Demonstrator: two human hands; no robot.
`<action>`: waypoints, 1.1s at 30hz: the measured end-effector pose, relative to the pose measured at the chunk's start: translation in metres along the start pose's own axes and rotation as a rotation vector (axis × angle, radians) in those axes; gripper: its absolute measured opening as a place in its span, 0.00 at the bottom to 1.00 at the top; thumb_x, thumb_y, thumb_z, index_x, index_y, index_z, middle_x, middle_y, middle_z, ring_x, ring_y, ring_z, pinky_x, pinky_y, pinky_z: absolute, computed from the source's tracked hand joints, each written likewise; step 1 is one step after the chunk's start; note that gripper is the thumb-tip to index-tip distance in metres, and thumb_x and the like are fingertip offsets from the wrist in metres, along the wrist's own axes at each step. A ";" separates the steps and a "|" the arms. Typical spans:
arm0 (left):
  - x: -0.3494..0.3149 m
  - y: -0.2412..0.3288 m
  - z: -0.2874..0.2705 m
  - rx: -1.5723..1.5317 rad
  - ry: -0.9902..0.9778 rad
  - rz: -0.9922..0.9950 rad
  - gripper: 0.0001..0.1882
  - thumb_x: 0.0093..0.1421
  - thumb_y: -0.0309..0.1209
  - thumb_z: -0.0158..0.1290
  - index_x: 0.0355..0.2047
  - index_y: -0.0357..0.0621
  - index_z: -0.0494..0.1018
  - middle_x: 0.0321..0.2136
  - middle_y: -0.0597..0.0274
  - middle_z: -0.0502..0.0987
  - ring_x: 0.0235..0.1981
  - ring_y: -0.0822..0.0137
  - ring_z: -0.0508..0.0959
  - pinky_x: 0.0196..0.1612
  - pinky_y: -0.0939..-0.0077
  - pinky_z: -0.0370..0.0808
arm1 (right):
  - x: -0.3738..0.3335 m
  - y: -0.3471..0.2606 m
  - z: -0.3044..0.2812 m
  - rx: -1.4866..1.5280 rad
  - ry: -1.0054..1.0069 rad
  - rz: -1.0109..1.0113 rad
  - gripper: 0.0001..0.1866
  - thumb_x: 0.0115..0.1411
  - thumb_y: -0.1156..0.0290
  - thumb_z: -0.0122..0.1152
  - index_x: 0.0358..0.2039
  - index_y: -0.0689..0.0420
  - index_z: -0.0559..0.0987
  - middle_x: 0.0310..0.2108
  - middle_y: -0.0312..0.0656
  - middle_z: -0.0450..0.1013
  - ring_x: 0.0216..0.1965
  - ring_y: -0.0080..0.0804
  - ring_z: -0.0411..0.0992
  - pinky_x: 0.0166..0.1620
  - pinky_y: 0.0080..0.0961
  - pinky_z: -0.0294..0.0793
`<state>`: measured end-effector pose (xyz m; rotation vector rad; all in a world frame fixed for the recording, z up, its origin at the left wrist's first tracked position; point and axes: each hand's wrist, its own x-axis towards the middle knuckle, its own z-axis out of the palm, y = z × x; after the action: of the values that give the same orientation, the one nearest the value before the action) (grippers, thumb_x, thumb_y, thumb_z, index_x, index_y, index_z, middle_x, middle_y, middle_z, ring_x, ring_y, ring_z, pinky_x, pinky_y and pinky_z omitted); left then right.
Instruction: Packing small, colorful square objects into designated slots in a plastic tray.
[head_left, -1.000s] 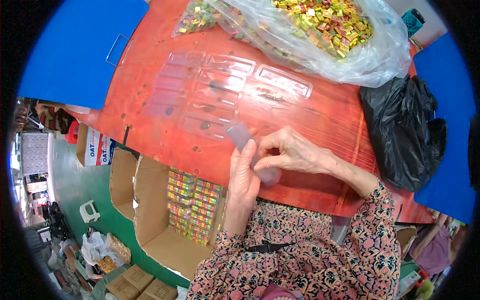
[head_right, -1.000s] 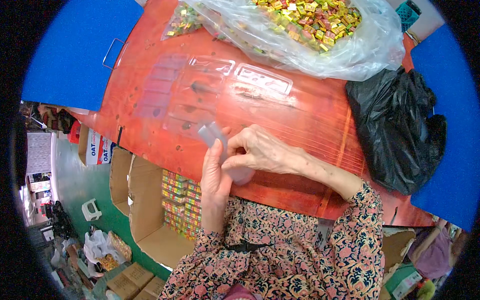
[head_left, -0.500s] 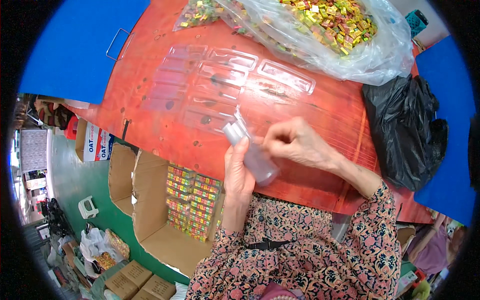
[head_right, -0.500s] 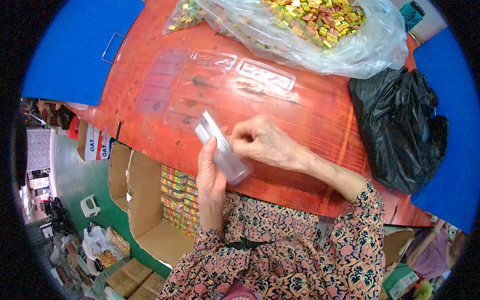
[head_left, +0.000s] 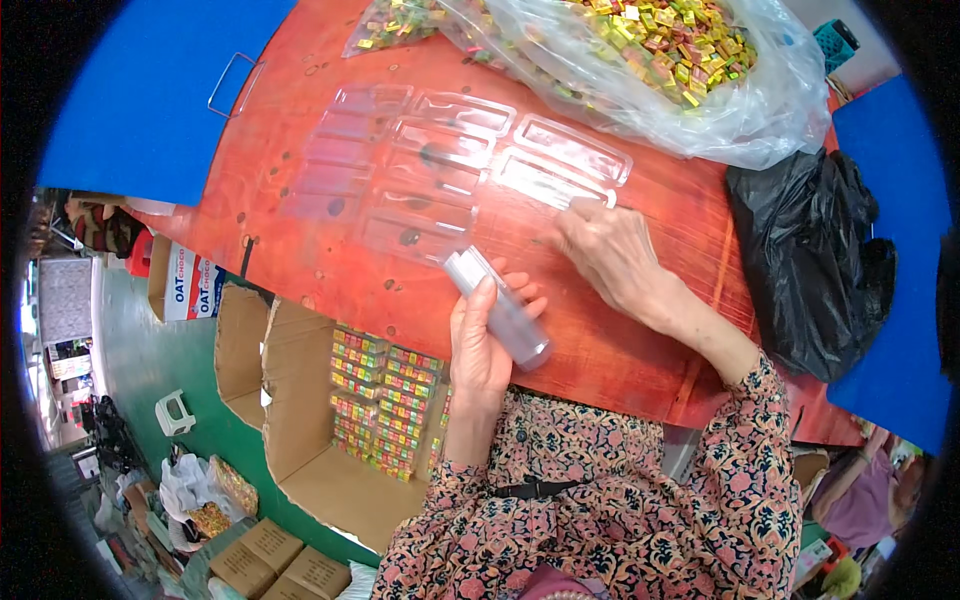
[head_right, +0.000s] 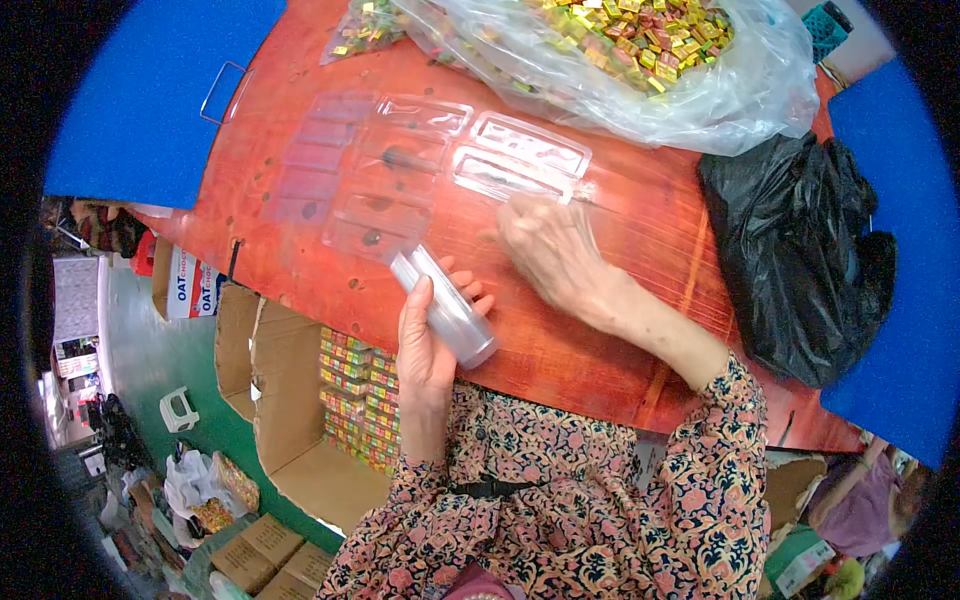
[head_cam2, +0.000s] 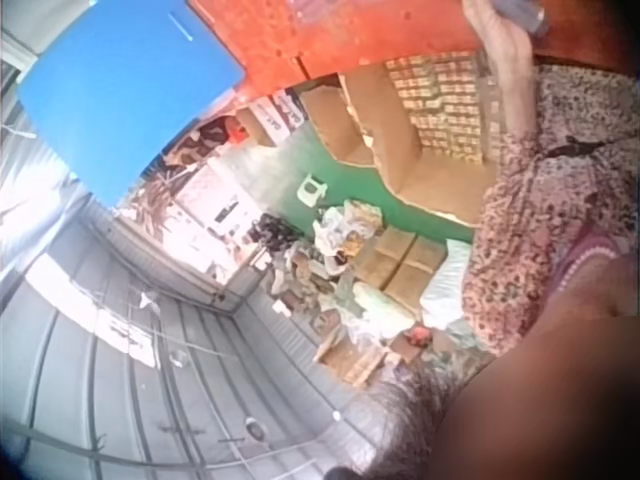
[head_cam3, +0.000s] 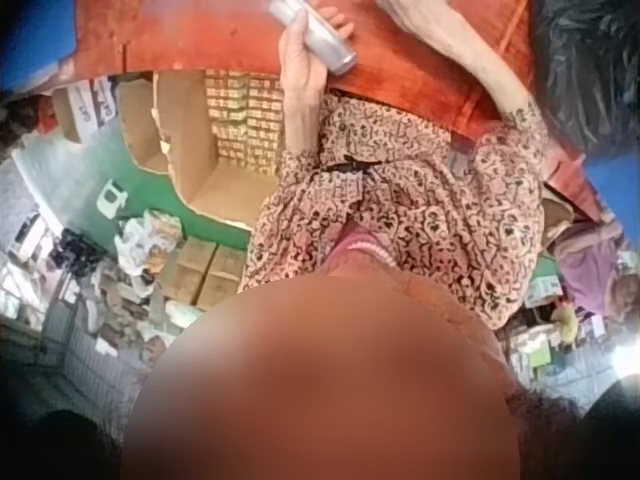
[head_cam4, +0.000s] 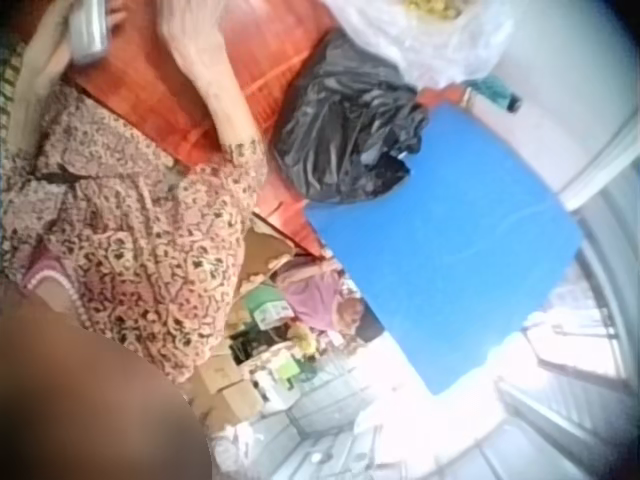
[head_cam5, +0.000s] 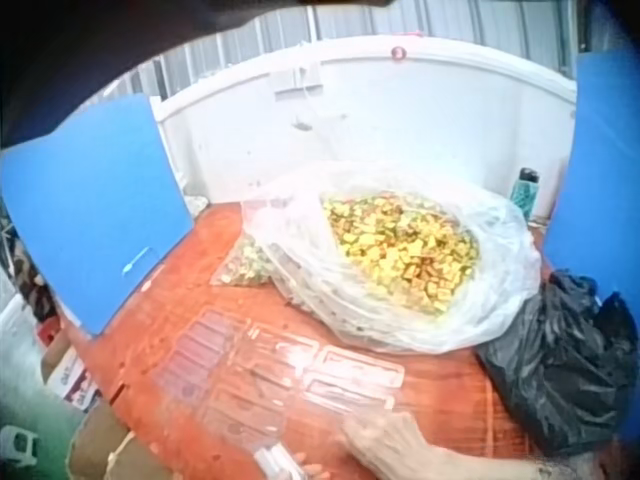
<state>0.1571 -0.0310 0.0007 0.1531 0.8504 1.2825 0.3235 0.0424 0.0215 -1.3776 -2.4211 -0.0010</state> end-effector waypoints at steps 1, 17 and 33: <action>0.000 0.000 0.004 -0.003 -0.007 0.010 0.23 0.57 0.35 0.51 0.49 0.34 0.61 0.35 0.53 0.72 0.36 0.62 0.75 0.40 0.65 0.77 | -0.002 -0.006 -0.008 0.362 -0.072 -0.040 0.06 0.49 0.73 0.56 0.22 0.63 0.74 0.21 0.45 0.69 0.23 0.35 0.71 0.25 0.30 0.70; -0.001 0.007 -0.005 0.004 -0.003 0.030 0.22 0.58 0.35 0.50 0.48 0.33 0.61 0.38 0.52 0.71 0.40 0.62 0.74 0.42 0.62 0.76 | -0.002 -0.026 -0.017 0.257 0.114 -0.055 0.04 0.46 0.77 0.57 0.21 0.61 0.71 0.16 0.41 0.67 0.18 0.29 0.70 0.21 0.24 0.69; -0.002 -0.003 -0.012 0.074 -0.048 0.060 0.23 0.58 0.35 0.50 0.49 0.34 0.61 0.38 0.57 0.72 0.40 0.69 0.72 0.45 0.76 0.69 | -0.006 -0.045 0.001 1.052 -0.283 -0.036 0.12 0.52 0.66 0.57 0.26 0.64 0.75 0.19 0.48 0.71 0.22 0.35 0.72 0.22 0.30 0.66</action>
<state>0.1518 -0.0377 -0.0082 0.2688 0.8578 1.2988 0.2885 0.0143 0.0260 -0.8396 -2.0478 1.3146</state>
